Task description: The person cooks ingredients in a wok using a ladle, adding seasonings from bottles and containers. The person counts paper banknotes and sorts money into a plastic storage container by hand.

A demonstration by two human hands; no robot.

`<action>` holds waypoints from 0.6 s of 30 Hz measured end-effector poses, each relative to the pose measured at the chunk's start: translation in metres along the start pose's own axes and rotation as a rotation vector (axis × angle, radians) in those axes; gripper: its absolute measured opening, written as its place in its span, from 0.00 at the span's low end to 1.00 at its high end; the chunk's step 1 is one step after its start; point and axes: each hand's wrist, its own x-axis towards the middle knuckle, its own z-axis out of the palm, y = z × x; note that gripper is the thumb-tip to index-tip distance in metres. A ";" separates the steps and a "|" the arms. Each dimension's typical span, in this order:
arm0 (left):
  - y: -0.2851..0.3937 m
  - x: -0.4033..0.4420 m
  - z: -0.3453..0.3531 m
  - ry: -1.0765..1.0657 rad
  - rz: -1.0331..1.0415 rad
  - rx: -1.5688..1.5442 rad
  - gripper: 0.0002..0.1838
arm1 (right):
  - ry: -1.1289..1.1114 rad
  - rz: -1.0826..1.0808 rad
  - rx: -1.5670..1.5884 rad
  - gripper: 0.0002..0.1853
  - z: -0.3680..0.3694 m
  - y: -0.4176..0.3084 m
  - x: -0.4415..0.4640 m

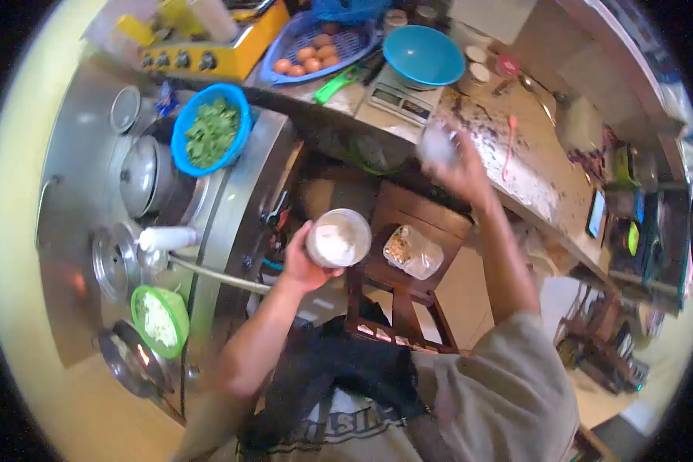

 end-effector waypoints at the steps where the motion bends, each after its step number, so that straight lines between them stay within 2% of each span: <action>1: -0.009 0.002 0.008 0.105 -0.040 0.031 0.32 | -0.149 -0.068 -0.049 0.42 0.007 -0.034 -0.028; 2: -0.019 0.007 0.004 0.080 -0.098 0.049 0.32 | -0.273 -0.190 -0.128 0.42 0.013 -0.051 -0.047; 3: 0.030 0.034 -0.003 -0.195 -0.076 0.125 0.31 | -0.310 -0.413 -0.255 0.43 0.039 -0.068 -0.021; 6: 0.005 0.018 0.024 -0.021 -0.166 0.045 0.30 | -0.494 -0.392 -0.316 0.40 0.054 -0.090 -0.056; 7: 0.001 0.024 0.019 -0.129 -0.228 0.029 0.29 | -0.499 -0.403 -0.315 0.40 0.055 -0.089 -0.059; 8: -0.003 0.033 0.013 -0.246 -0.287 0.019 0.29 | -0.444 -0.289 -0.209 0.39 0.056 -0.087 -0.059; 9: -0.010 0.034 0.019 -0.209 -0.274 -0.048 0.28 | -0.394 -0.168 -0.102 0.37 0.057 -0.084 -0.060; 11: -0.030 0.041 0.049 0.072 0.375 0.161 0.26 | -0.338 -0.167 -0.083 0.33 0.057 -0.075 -0.057; 12: -0.033 0.045 0.061 0.048 0.688 0.350 0.24 | -0.209 0.023 0.056 0.32 0.056 -0.072 -0.054; 13: -0.027 0.044 0.066 0.041 0.697 0.345 0.24 | -0.073 0.211 0.196 0.30 0.054 -0.070 -0.051; 15: -0.010 0.042 0.077 -0.131 0.671 0.550 0.24 | -0.022 0.145 0.148 0.28 0.044 -0.075 -0.054; 16: -0.004 0.044 0.088 -0.174 0.543 0.385 0.25 | 0.014 0.099 0.113 0.28 0.039 -0.077 -0.054; 17: 0.009 0.042 0.093 -0.175 0.554 0.381 0.25 | 0.051 0.050 0.080 0.28 0.036 -0.080 -0.054; 18: 0.027 0.037 0.096 -0.284 0.152 0.309 0.27 | 0.052 0.034 0.060 0.27 0.033 -0.084 -0.055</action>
